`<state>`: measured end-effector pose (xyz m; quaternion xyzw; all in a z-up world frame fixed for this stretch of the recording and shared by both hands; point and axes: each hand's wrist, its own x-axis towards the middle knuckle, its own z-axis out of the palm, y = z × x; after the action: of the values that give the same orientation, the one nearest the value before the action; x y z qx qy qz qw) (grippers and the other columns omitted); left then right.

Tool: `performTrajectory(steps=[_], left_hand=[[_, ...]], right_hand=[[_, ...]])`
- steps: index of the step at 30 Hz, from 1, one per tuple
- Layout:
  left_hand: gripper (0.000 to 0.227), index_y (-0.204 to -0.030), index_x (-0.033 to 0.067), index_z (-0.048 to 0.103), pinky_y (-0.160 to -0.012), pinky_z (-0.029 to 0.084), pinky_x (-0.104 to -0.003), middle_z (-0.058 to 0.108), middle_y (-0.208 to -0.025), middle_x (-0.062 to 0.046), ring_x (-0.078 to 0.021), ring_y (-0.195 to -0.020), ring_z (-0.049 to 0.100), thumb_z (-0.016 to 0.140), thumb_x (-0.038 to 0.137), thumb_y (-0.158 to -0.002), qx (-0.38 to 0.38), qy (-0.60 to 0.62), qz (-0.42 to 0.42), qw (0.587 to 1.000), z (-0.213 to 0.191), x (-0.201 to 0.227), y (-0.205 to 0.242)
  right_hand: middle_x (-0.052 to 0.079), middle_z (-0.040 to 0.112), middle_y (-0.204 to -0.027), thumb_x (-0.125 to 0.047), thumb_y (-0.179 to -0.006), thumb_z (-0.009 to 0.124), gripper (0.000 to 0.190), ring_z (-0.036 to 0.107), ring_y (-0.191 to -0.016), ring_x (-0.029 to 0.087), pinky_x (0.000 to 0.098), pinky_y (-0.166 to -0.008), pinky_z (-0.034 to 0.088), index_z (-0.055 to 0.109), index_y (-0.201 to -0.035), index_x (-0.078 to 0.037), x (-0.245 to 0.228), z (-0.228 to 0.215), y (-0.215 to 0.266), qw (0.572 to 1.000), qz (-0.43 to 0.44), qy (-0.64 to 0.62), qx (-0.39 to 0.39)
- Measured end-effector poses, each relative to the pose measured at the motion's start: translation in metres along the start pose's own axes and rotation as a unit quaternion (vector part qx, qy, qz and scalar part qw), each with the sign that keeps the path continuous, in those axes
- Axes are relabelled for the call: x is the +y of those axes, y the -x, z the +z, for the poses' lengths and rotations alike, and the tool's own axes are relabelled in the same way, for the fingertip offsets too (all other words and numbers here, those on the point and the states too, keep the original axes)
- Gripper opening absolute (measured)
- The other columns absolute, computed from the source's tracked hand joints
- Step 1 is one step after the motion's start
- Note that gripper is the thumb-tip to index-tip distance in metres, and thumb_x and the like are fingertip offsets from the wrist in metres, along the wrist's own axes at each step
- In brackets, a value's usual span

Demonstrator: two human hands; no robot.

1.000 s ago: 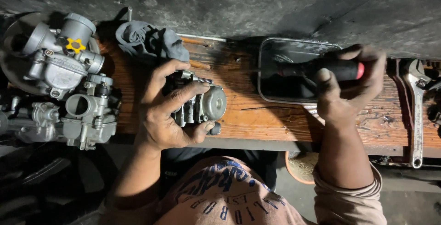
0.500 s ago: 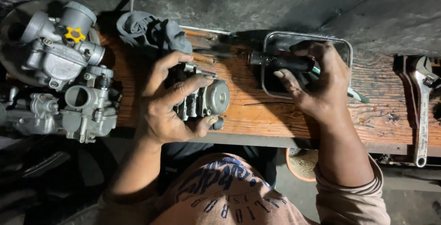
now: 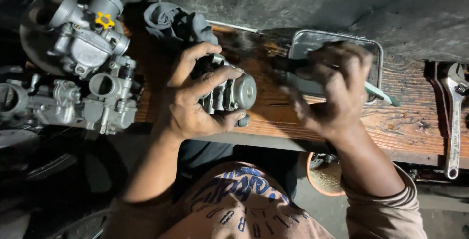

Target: The person uses a screwdriver to loosen and remove a screw from a carburetor component. They then remove a spring and a small metal cap, placing the parts into a metal tray. Finally, they wipe the component with a cloth.

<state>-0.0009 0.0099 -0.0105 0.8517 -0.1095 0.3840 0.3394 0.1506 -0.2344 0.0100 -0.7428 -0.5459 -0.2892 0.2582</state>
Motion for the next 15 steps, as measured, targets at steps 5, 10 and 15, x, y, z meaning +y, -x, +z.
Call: performTrajectory(steps=[5,10,15], left_hand=[[0.062,-0.119,0.0015,0.071,-0.107,0.057,-0.055,0.045,-0.133,-0.022,-0.0382,-0.123,0.057,0.065,0.056,-0.089,-0.003,0.010,0.001,1.000,-0.003,0.004,-0.005],[0.060,-0.115,-0.0003,0.071,-0.108,0.054,-0.053,0.045,-0.134,-0.024,-0.0400,-0.126,0.055,0.063,0.053,-0.090,-0.020,0.024,-0.015,0.999,-0.011,0.012,-0.009],[0.054,-0.117,-0.0006,0.069,-0.108,0.054,-0.052,0.046,-0.134,-0.024,-0.0403,-0.125,0.058,0.071,0.043,-0.086,-0.020,0.031,-0.018,0.999,-0.010,0.011,-0.007]], right_hand=[[0.022,0.062,-0.114,-0.025,-0.095,0.079,0.030,0.056,-0.110,0.036,0.0506,-0.091,0.042,0.055,-0.101,-0.006,-0.030,0.008,-0.017,0.989,-0.083,-0.115,-0.041],[0.026,0.059,-0.114,-0.018,-0.097,0.081,0.026,0.054,-0.106,0.043,0.0512,-0.087,0.044,0.065,-0.106,0.000,-0.046,-0.002,-0.040,0.974,-0.099,-0.181,-0.097],[0.026,0.056,-0.113,-0.022,-0.101,0.072,0.026,0.052,-0.100,0.043,0.0517,-0.085,0.047,0.068,-0.115,0.000,-0.053,0.000,-0.050,0.963,-0.094,-0.233,-0.098]])
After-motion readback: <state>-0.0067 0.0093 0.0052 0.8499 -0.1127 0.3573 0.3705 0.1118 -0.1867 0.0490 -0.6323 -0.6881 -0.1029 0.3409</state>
